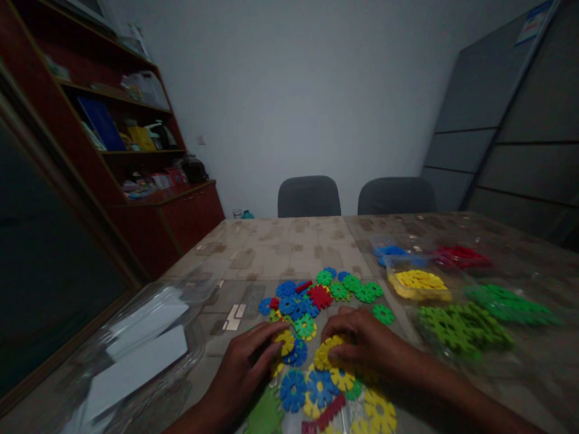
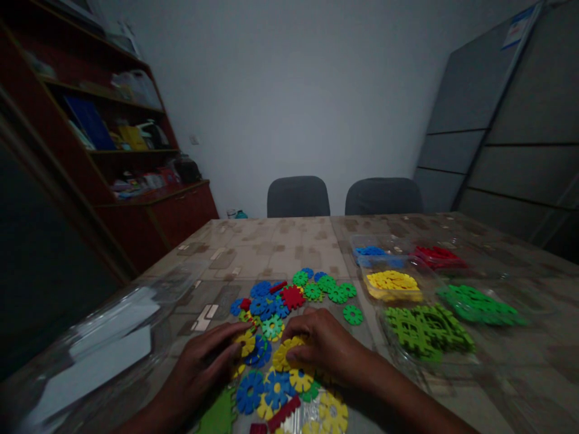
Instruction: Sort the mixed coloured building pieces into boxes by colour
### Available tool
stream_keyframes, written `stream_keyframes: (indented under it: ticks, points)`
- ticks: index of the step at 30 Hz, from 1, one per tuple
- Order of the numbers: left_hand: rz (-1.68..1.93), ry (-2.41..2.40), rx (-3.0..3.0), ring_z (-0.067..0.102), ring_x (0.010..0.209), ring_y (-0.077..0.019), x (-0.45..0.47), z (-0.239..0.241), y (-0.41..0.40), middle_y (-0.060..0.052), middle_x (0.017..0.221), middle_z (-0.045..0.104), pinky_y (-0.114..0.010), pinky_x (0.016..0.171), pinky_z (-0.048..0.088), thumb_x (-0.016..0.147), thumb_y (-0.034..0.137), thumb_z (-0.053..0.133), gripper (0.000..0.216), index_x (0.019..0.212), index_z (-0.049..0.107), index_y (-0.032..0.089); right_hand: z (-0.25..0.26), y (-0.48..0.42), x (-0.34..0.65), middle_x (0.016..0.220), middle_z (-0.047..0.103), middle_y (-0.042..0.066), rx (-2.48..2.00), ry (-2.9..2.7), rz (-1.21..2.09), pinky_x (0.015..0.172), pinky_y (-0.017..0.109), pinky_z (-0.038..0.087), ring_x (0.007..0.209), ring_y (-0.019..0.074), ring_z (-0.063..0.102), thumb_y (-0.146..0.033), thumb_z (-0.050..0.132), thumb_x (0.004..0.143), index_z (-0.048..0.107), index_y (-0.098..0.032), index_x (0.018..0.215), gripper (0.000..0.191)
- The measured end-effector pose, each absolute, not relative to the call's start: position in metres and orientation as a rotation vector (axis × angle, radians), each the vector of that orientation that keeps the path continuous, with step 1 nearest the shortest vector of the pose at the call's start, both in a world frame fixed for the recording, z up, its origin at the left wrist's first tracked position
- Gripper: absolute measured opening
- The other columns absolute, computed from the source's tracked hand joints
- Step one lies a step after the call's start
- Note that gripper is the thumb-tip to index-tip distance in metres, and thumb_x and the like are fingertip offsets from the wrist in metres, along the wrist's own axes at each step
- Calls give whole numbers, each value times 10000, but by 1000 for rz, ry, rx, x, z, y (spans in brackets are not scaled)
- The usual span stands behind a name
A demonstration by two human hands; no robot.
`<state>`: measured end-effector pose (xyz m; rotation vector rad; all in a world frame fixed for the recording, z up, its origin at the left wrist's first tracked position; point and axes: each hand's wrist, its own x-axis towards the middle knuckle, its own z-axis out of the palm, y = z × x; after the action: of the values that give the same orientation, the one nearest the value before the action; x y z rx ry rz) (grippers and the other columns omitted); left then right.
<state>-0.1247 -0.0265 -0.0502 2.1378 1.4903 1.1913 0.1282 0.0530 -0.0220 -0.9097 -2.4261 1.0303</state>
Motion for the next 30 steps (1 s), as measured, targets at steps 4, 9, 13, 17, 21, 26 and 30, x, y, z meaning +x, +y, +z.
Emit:
stream_keyframes:
  ticks: [4, 9, 13, 17, 21, 26, 30]
  points:
    - [1135, 1457, 1945, 679, 599, -147, -118, -53, -30, 17, 738, 736, -194, 548, 520, 905, 308, 613, 322, 1216, 627, 226, -40, 41, 113, 850, 703, -11, -858, -2269, 1102, 687, 253, 411, 760, 150, 597, -96, 735, 747, 736, -207, 897, 187]
    - [1041, 1408, 2120, 735, 768, -162, -121, -65, -35, -19, 934, 775, -203, 698, 567, 931, 289, 600, 324, 1254, 605, 257, -49, 28, 104, 938, 713, 25, -772, -2248, 1029, 751, 284, 444, 840, 188, 622, -231, 767, 779, 696, -212, 1039, 270]
    - [1004, 1361, 2365, 718, 1018, -195, -127, -74, -38, -57, 1176, 732, -271, 923, 544, 1003, 299, 499, 447, 1446, 442, 306, -50, 26, 103, 996, 709, 66, -685, -2309, 929, 811, 321, 455, 900, 207, 620, -286, 697, 857, 687, -197, 1038, 202]
    - [995, 1317, 2436, 740, 888, -161, -128, -78, -36, -10, 1010, 763, -230, 858, 566, 1028, 331, 455, 497, 1507, 322, 324, -46, 24, 104, 931, 693, 57, -637, -2393, 866, 778, 315, 464, 864, 197, 614, -350, 622, 922, 683, -198, 961, 169]
    - [1076, 1292, 2429, 741, 901, -150, -130, -78, -31, -9, 1076, 760, -198, 841, 568, 1015, 370, 487, 478, 1475, 361, 325, -27, 26, 111, 930, 684, 60, -648, -2461, 773, 767, 304, 465, 857, 187, 608, -290, 592, 941, 670, -186, 966, 133]
    - [1084, 1304, 2409, 735, 966, -140, -133, -81, -30, -4, 1108, 761, -197, 882, 563, 1018, 315, 484, 434, 1444, 404, 316, 23, 51, 144, 911, 703, 60, -812, -2323, 547, 743, 298, 473, 830, 187, 635, -242, 610, 909, 670, -188, 971, 102]
    - [1108, 1265, 2504, 725, 1004, -149, -134, -83, -29, -17, 1131, 752, -213, 888, 570, 1019, 307, 477, 342, 1360, 506, 309, 53, 89, 200, 877, 728, 66, -1099, -2096, 300, 661, 301, 477, 752, 211, 659, -341, 588, 877, 697, -192, 957, 201]
